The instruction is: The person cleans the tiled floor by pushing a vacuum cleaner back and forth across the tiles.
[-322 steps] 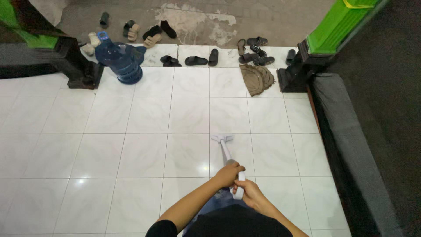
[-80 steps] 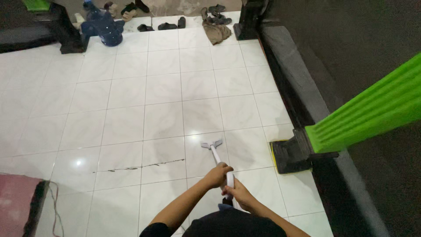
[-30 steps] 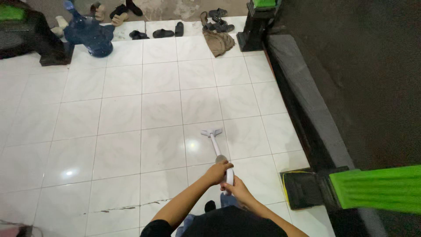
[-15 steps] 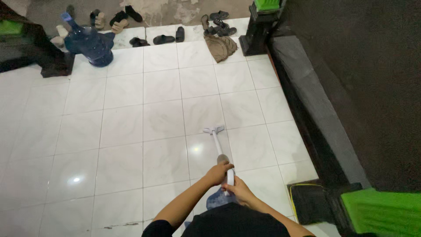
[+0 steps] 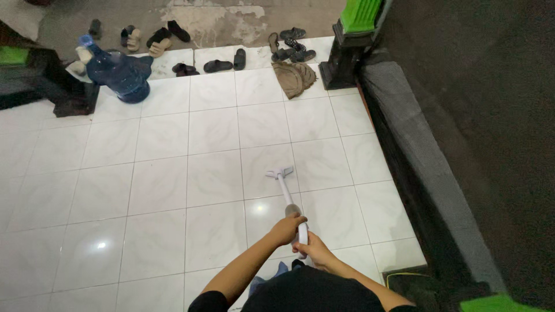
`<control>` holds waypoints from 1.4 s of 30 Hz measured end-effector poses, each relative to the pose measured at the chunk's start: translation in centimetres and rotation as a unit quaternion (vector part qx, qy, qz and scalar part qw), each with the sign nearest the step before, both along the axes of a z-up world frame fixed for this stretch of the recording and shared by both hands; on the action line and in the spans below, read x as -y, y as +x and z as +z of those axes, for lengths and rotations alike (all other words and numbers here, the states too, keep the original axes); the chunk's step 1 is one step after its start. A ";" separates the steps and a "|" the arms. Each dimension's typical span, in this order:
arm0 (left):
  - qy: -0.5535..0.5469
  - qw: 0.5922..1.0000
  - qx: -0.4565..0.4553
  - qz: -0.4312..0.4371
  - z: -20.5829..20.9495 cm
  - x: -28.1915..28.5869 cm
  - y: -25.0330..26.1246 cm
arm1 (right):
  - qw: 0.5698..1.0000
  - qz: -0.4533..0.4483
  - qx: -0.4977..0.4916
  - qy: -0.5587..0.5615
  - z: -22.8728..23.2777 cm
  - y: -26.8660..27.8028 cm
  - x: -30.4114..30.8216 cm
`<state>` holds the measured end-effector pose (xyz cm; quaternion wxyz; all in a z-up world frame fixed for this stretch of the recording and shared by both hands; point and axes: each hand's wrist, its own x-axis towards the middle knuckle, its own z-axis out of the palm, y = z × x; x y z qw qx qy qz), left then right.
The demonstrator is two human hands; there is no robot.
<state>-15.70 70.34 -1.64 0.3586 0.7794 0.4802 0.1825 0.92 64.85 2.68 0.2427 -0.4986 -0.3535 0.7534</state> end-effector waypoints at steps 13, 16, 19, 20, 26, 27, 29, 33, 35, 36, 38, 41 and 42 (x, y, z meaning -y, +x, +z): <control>-0.007 1.000 -0.009 -0.006 1.0 -10.8 -0.7 | 1.000 0.005 -0.006 -0.018 0.5 0.1 -11.0; 0.000 1.000 -0.002 -0.018 0.0 -14.7 -2.1 | 0.999 -0.005 -0.042 0.013 -1.4 -1.6 -14.4; -0.006 1.000 -0.007 0.001 0.1 -19.1 -3.2 | 1.000 0.005 -0.029 -0.002 -1.4 -2.6 -18.8; -0.010 1.000 -0.006 -0.008 0.2 -20.3 -3.6 | 0.999 0.017 -0.034 0.006 -0.9 -2.8 -20.0; -0.033 0.999 -0.009 -0.002 1.5 -27.7 -7.3 | 0.996 0.018 -0.076 0.035 -0.6 -6.2 -28.0; -0.033 0.999 -0.018 -0.005 1.1 -28.6 -7.9 | 0.997 0.002 -0.077 0.027 -1.0 -7.0 -28.7; -0.020 1.000 -0.015 -0.013 0.2 -31.1 -8.8 | 0.996 -0.018 -0.081 0.020 -1.8 -8.8 -30.8; -0.009 1.000 0.004 0.003 0.2 -34.1 -11.0 | 0.998 -0.034 -0.042 0.015 -0.8 -11.3 -34.1; -0.014 1.000 0.002 -0.002 1.5 -35.8 -11.5 | 0.997 -0.035 -0.062 0.009 0.8 -11.5 -35.8; -0.020 1.000 0.002 -0.008 1.8 -36.3 -11.8 | 0.996 -0.037 -0.079 0.002 1.3 -11.6 -36.2; -0.017 1.000 0.006 -0.011 1.9 -37.1 -12.0 | 0.997 -0.039 -0.069 -0.004 1.5 -11.8 -37.2; -0.011 1.000 0.007 -0.016 1.2 -39.2 -12.4 | 0.998 -0.044 -0.053 0.000 -0.2 -12.2 -38.7; -0.014 1.000 0.001 -0.016 0.9 -39.6 -12.4 | 0.998 -0.047 -0.050 0.006 -1.0 -12.4 -39.1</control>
